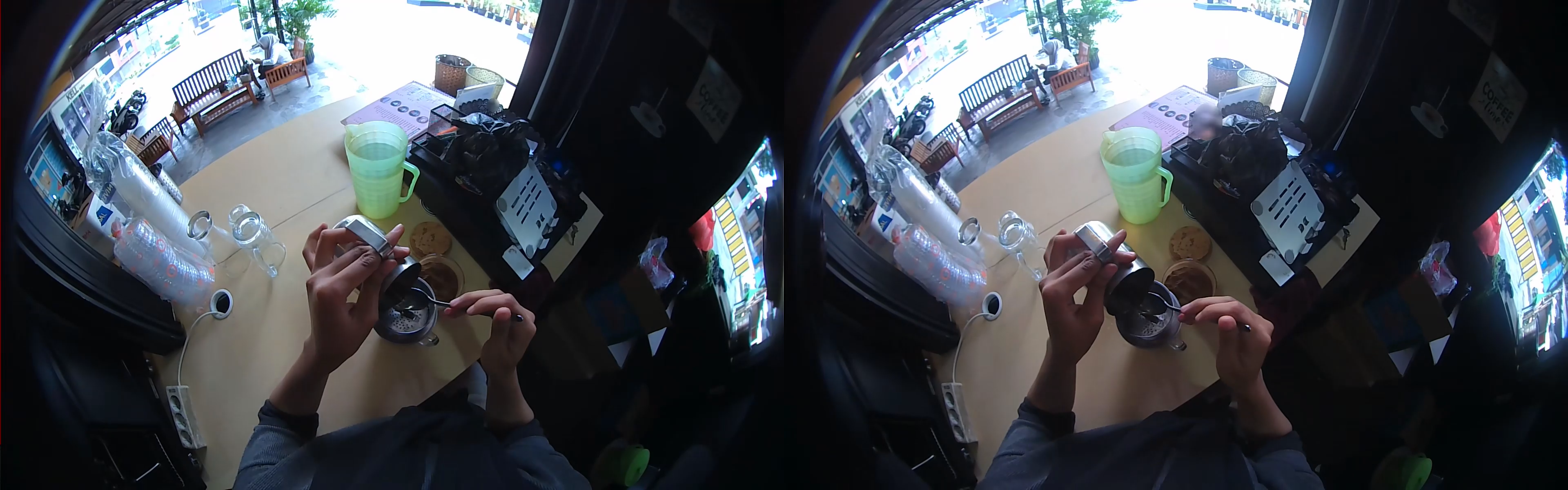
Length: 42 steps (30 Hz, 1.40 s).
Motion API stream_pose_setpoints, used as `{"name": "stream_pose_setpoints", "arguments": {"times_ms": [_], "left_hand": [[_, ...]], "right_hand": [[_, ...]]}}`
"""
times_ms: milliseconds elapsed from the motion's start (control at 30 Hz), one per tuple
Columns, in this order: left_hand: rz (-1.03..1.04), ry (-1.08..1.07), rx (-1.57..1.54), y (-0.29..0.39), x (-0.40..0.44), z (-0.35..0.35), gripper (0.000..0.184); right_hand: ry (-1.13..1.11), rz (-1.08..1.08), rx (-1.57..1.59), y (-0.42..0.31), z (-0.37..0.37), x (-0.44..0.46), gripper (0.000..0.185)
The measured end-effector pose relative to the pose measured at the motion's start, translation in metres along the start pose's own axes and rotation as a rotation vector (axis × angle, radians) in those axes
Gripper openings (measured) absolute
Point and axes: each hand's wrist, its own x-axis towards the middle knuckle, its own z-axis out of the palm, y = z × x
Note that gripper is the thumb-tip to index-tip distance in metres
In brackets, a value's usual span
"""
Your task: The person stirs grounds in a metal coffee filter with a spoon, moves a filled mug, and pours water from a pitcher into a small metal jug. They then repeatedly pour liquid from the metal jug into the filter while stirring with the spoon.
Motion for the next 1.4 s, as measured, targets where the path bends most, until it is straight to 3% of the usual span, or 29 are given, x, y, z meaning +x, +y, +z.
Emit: {"name": "stream_pose_setpoints", "arguments": {"times_ms": [67,133,367,433,533,600,700,900,1067,1167,1233,1367,1400], "left_hand": [[0.003,0.003,0.025,0.0,-0.001,0.0,0.024],[0.013,0.003,0.022,0.0,-0.001,0.0,0.024],[-0.083,0.057,-0.067,0.001,0.001,0.002,0.02],[-0.276,0.156,-0.354,-0.002,0.0,0.004,0.018],[-0.381,0.21,-0.516,-0.013,0.005,0.002,0.019],[-0.389,0.211,-0.448,-0.034,0.007,0.001,0.023],[-0.514,0.339,-0.586,-0.064,0.012,0.009,0.031],[-0.751,0.311,-0.771,-0.141,-0.03,0.028,0.034],[-0.99,0.282,-0.963,-0.162,-0.058,0.025,0.034],[-1.025,0.26,-0.983,-0.167,-0.069,0.025,0.033],[-1.048,0.237,-1.004,-0.165,-0.074,0.026,0.034],[-1.007,0.186,-0.877,-0.174,-0.081,0.021,0.034],[-1.015,0.121,-0.671,-0.176,-0.081,0.018,0.032]], "right_hand": [[-0.01,-0.018,-0.01,-0.004,-0.001,0.002,0.038],[-0.145,-0.072,-0.248,-0.012,-0.003,0.008,0.051],[-0.301,-0.001,-0.287,-0.013,-0.004,0.017,0.051],[-0.395,-0.022,-0.325,-0.008,0.0,0.019,0.051],[-0.357,-0.043,-0.206,-0.004,-0.003,0.018,0.053],[-0.359,-0.024,-0.209,-0.003,-0.001,0.019,0.054],[-0.376,-0.015,-0.246,-0.003,0.002,0.022,0.055],[-0.391,-0.01,-0.198,-0.005,-0.003,0.02,0.053],[-0.412,0.009,-0.273,-0.007,0.0,0.017,0.052],[-0.402,0.056,-0.259,-0.007,0.002,0.017,0.054],[-0.424,-0.101,-0.229,-0.004,-0.006,0.021,0.031],[-0.409,-0.062,-0.304,-0.007,0.001,0.026,0.036],[-0.417,-0.06,-0.282,-0.003,0.004,0.024,0.038]]}}
